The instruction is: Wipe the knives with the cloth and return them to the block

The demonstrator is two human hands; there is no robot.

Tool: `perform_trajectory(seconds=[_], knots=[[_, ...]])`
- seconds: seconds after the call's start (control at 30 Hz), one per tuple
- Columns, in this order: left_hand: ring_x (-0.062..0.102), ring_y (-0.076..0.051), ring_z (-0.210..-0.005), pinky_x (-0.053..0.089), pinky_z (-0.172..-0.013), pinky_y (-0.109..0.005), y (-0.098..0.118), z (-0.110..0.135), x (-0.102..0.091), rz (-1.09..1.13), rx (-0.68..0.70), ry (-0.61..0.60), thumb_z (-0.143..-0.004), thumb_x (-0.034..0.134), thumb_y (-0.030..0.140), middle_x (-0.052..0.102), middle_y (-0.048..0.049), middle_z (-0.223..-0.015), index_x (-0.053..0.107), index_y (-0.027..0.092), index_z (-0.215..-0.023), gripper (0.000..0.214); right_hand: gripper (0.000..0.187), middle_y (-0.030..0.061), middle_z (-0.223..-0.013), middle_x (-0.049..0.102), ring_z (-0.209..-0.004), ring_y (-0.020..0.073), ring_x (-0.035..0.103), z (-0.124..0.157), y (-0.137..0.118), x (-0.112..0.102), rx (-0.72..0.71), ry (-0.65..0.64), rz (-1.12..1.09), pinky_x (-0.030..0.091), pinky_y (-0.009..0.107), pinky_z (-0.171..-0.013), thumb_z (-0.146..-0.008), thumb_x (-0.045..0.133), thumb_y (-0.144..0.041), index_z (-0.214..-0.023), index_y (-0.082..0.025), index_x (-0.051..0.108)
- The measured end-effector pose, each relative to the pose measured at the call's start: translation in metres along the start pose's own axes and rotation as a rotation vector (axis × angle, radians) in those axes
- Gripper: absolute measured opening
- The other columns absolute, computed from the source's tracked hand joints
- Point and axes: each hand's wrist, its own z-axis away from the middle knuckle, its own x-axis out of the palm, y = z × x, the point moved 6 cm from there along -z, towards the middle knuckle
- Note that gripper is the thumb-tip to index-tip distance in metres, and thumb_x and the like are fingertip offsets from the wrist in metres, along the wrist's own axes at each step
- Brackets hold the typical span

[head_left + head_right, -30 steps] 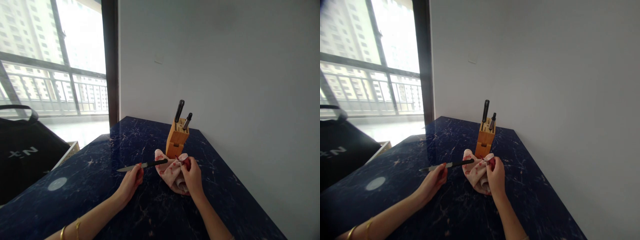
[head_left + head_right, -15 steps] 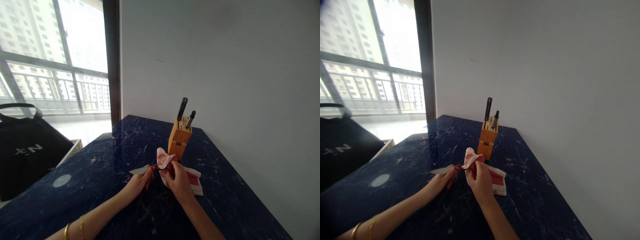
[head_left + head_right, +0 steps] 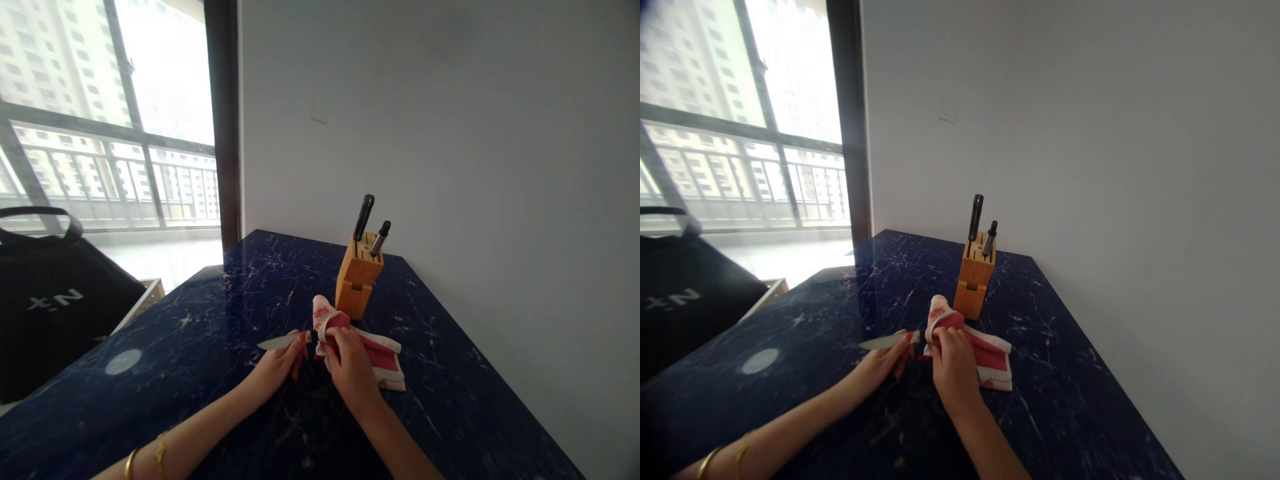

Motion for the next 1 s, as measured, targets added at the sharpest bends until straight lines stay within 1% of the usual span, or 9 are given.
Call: perform_trajectory(seconds=[0.07, 0.13, 0.27, 0.37, 0.5, 0.63, 0.73, 0.9, 1.0], knots=[[0.042, -0.011, -0.038, 0.034, -0.044, -0.022, 0.004, 0.002, 0.001, -0.031, 0.031, -0.009, -0.083, 0.033, 0.053, 0.042, 0.0064, -0.042, 0.05, 0.018, -0.071, 0.04, 0.014, 0.0041, -0.082, 0.056, -0.08, 0.019, 0.051, -0.001, 0.004, -0.002, 0.039, 0.044, -0.039, 0.04, 0.031, -0.074, -0.077, 0.046, -0.012, -0.086, -0.02, 0.052], [0.043, -0.011, -0.04, 0.035, -0.047, -0.022, 0.009, 0.005, 0.002, -0.071, 0.059, -0.008, -0.084, 0.034, 0.051, 0.042, 0.0065, -0.043, 0.049, 0.019, -0.07, 0.037, 0.013, 0.0041, -0.082, 0.057, -0.08, 0.019, 0.051, -0.003, 0.002, -0.002, 0.035, 0.053, -0.058, 0.04, 0.031, -0.075, -0.078, 0.046, -0.014, -0.088, -0.02, 0.053], [0.045, -0.012, -0.043, 0.038, -0.052, -0.023, 0.017, 0.009, 0.002, -0.115, 0.073, 0.0, -0.085, 0.034, 0.048, 0.042, 0.0065, -0.043, 0.048, 0.02, -0.07, 0.035, 0.012, 0.0036, -0.08, 0.058, -0.081, 0.0189, 0.052, -0.002, -0.01, 0.001, -0.029, 0.012, -0.071, 0.039, 0.032, -0.078, -0.082, 0.045, -0.017, -0.087, -0.021, 0.055], [0.044, -0.012, -0.042, 0.037, -0.051, -0.023, 0.019, 0.01, 0.001, -0.111, 0.064, 0.016, -0.084, 0.033, 0.05, 0.042, 0.0064, -0.043, 0.048, 0.02, -0.069, 0.037, 0.012, 0.0036, -0.079, 0.059, -0.08, 0.0186, 0.053, -0.002, -0.01, 0.002, -0.021, -0.007, -0.07, 0.039, 0.032, -0.078, -0.083, 0.044, -0.019, -0.084, -0.021, 0.056], [0.042, -0.012, -0.04, 0.035, -0.047, -0.023, 0.019, 0.01, 0.002, -0.09, 0.035, 0.021, -0.082, 0.035, 0.052, 0.042, 0.0063, -0.043, 0.048, 0.02, -0.066, 0.038, 0.009, 0.0036, -0.081, 0.059, -0.08, 0.0182, 0.053, -0.001, -0.001, 0.001, 0.06, 0.039, -0.084, 0.04, 0.03, -0.074, -0.079, 0.047, -0.016, -0.083, -0.02, 0.054], [0.044, -0.011, -0.041, 0.037, -0.049, -0.022, 0.017, 0.009, 0.002, -0.103, 0.056, 0.029, -0.082, 0.035, 0.051, 0.043, 0.0062, -0.043, 0.047, 0.02, -0.066, 0.037, 0.011, 0.0028, -0.08, 0.058, -0.08, 0.0187, 0.052, -0.001, -0.01, 0.004, -0.002, -0.008, -0.037, 0.038, 0.031, -0.075, -0.079, 0.046, -0.014, -0.084, -0.021, 0.053], [0.043, -0.011, -0.04, 0.035, -0.046, -0.022, 0.009, 0.005, 0.001, -0.078, 0.05, 0.021, -0.083, 0.034, 0.052, 0.042, 0.0064, -0.043, 0.048, 0.019, -0.069, 0.038, 0.013, 0.0022, -0.078, 0.058, -0.079, 0.0188, 0.052, -0.002, -0.012, 0.005, -0.019, -0.039, 0.014, 0.038, 0.031, -0.075, -0.078, 0.047, -0.013, -0.084, -0.022, 0.054], [0.04, -0.011, -0.036, 0.032, -0.041, -0.021, -0.001, 0.0, 0.001, -0.005, 0.012, 0.005, -0.083, 0.032, 0.054, 0.041, 0.0064, -0.04, 0.049, 0.018, -0.068, 0.042, 0.012, 0.0034, -0.081, 0.059, -0.08, 0.019, 0.052, -0.003, 0.0, 0.003, 0.054, 0.009, -0.013, 0.038, 0.03, -0.074, -0.08, 0.046, -0.015, -0.085, -0.021, 0.054], [0.041, -0.01, -0.038, 0.034, -0.043, -0.021, 0.003, 0.003, 0.001, -0.021, 0.022, 0.023, -0.083, 0.033, 0.053, 0.041, 0.0065, -0.041, 0.048, 0.018, -0.068, 0.041, 0.014, 0.0041, -0.085, 0.06, -0.083, 0.0194, 0.051, -0.002, -0.005, 0.005, 0.023, 0.017, -0.035, 0.038, 0.031, -0.077, -0.08, 0.045, -0.014, -0.089, -0.021, 0.054]])
